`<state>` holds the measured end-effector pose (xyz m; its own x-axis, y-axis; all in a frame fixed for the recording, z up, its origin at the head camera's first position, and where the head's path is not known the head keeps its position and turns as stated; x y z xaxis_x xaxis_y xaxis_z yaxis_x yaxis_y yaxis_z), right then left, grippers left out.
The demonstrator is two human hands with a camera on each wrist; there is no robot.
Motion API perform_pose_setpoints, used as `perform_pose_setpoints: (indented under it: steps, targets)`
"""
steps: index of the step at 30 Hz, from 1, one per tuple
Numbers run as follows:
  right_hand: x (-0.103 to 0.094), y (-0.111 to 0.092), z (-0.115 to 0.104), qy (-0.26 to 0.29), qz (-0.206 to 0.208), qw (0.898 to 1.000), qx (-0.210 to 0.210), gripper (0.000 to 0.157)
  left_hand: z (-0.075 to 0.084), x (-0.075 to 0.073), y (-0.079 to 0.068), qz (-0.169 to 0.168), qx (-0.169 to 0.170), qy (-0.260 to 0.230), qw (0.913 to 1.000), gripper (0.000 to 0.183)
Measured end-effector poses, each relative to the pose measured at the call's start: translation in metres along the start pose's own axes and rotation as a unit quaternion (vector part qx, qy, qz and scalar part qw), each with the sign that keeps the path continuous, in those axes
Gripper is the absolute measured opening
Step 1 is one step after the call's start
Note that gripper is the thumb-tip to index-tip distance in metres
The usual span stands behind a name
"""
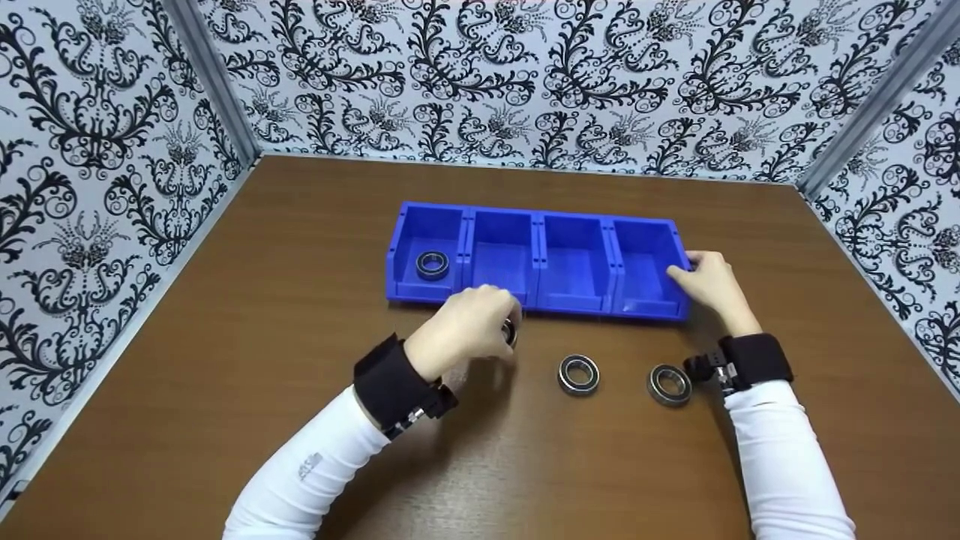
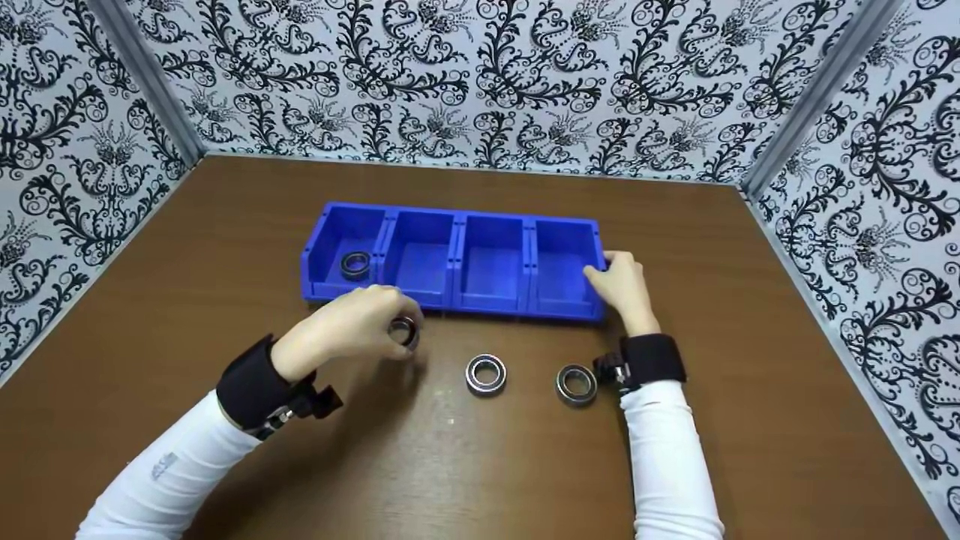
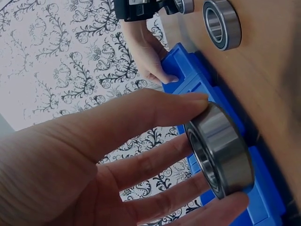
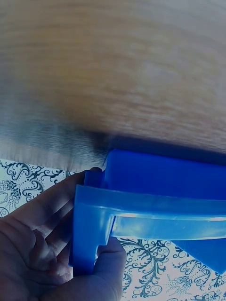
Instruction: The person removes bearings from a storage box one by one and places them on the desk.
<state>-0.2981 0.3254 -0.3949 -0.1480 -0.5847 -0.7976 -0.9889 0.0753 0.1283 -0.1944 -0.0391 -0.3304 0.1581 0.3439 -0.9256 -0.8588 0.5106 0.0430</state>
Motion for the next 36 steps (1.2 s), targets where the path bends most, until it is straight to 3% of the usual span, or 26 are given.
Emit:
perform_pose_setpoints:
  steps: [36]
  targets:
    - [0.000, -0.001, 0.000, -0.001, 0.006, 1.000, -0.014, 0.048, -0.008, 0.033, -0.011, 0.001, -0.006, 0.010, 0.9999, 0.023]
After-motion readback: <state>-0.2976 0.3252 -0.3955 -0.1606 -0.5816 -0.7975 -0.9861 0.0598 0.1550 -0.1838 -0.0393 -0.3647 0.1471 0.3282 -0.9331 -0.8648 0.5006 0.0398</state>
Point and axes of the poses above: each hand's wrist, its own y-axis towards the middle knuckle, its own x-axis out of the palm, z = x × y, the point moved 1 cm from there along y, towards the middle knuckle, and after that the axes turned 6 degrees about z, right-handed, at the moved point
